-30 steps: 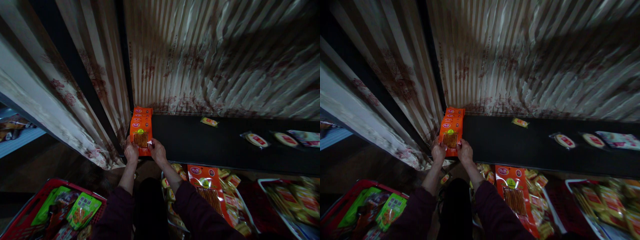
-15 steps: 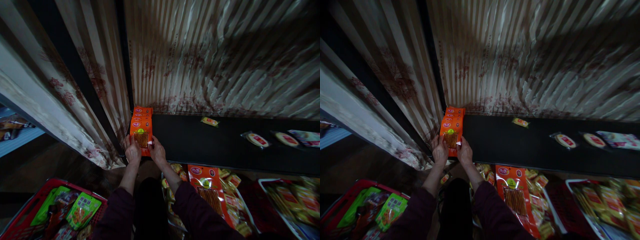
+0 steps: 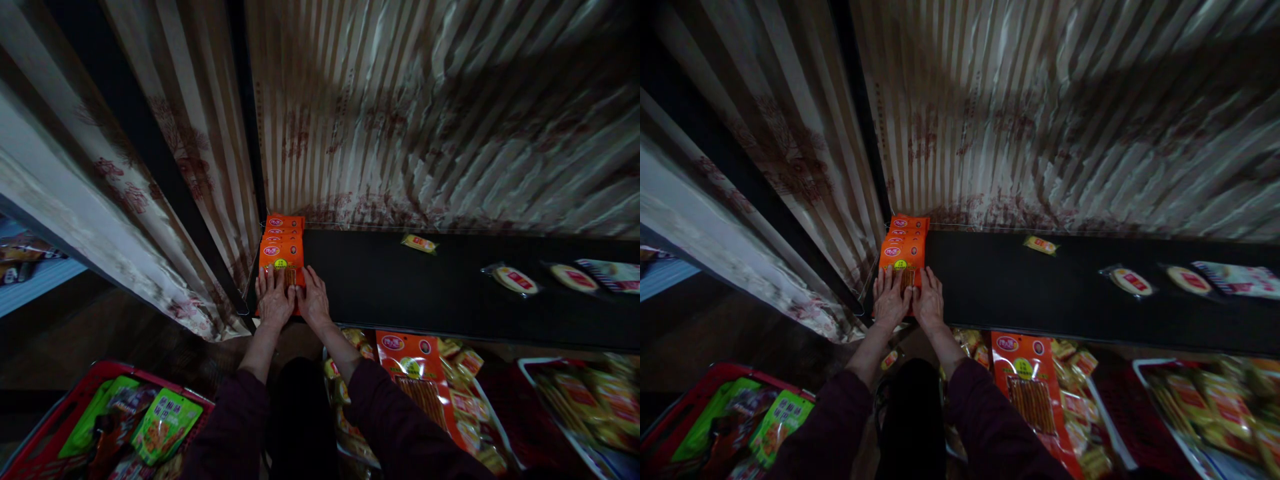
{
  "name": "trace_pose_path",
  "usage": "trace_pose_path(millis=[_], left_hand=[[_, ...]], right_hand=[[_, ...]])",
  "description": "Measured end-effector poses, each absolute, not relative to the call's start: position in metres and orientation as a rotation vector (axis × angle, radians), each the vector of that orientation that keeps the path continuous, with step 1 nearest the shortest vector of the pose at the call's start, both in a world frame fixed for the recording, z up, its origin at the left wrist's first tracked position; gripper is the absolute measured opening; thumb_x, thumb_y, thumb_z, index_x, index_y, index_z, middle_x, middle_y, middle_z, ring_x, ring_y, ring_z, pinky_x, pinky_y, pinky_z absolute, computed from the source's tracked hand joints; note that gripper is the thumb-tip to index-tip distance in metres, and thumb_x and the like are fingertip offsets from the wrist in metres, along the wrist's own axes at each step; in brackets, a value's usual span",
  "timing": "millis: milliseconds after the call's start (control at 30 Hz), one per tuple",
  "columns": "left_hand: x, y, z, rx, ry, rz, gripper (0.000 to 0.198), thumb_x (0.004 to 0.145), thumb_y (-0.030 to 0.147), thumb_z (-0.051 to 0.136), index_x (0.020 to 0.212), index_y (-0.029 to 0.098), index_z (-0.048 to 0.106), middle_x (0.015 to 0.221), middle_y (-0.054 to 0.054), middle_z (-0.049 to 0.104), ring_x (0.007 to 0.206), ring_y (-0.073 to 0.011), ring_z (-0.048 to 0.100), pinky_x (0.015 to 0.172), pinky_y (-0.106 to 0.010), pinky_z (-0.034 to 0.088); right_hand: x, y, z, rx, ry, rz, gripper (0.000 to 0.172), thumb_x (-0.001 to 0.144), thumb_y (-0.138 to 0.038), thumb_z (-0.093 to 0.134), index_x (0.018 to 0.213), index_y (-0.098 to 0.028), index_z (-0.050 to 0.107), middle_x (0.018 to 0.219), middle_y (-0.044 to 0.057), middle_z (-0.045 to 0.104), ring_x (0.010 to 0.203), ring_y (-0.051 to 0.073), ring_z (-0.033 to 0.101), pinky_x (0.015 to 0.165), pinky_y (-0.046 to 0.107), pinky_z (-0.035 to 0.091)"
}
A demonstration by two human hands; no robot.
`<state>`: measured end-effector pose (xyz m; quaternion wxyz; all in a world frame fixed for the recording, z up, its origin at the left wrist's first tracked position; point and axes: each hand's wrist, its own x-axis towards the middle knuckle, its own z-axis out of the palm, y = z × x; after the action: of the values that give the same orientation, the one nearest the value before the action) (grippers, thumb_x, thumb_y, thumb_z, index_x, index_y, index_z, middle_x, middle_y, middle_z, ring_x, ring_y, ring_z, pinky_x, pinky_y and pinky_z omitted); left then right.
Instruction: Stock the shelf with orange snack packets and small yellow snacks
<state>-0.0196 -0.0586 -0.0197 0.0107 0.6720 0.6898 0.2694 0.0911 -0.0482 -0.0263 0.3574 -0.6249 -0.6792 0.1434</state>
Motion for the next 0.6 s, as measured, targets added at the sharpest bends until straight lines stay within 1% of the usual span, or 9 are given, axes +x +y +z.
trace_pose_path(millis=[133,267,400,600], left_hand=[[-0.0215,-0.0566,-0.0171,2.094,2.130,0.778,0.055,0.085,0.036,0.046,0.136,0.017,0.046,0.150,-0.011,0.033,0.142,-0.0290,0.019,0.114,-0.048,0.022],[-0.0205,-0.0549,-0.0151,2.037,2.152,0.769,0.056,0.085,0.035,0.046,0.137,0.017,0.044,0.151,-0.011,0.032,0.142,-0.0292,0.019,0.113,-0.047,0.023],[-0.0189,-0.0551,-0.0167,2.043,2.157,0.789,0.056,0.085,0.035,0.045,0.137,0.017,0.044,0.151,-0.011,0.032,0.142,-0.0282,0.019,0.113,-0.045,0.023],[-0.0183,-0.0561,-0.0182,2.058,2.174,0.758,0.056,0.085,0.036,0.044,0.137,0.016,0.043,0.151,-0.012,0.032,0.141,-0.0291,0.019,0.113,-0.046,0.022]], right_hand=[[0.0880,-0.0420,-0.0286,-1.626,-1.786,0.428,0.052,0.084,-0.016,0.040,0.136,-0.008,0.044,0.139,0.016,0.047,0.129,0.023,0.039,0.106,0.039,0.036],[0.0880,-0.0384,-0.0296,-1.619,-1.797,0.436,0.052,0.084,-0.014,0.040,0.136,-0.012,0.045,0.140,0.013,0.047,0.130,0.021,0.040,0.107,0.038,0.035],[0.0887,-0.0382,-0.0305,-1.635,-1.789,0.445,0.051,0.084,-0.015,0.042,0.135,-0.016,0.047,0.138,0.012,0.049,0.127,0.022,0.044,0.106,0.040,0.036],[0.0886,-0.0382,-0.0299,-1.641,-1.798,0.456,0.050,0.084,-0.014,0.043,0.134,-0.015,0.048,0.137,0.013,0.050,0.126,0.023,0.045,0.105,0.040,0.037]])
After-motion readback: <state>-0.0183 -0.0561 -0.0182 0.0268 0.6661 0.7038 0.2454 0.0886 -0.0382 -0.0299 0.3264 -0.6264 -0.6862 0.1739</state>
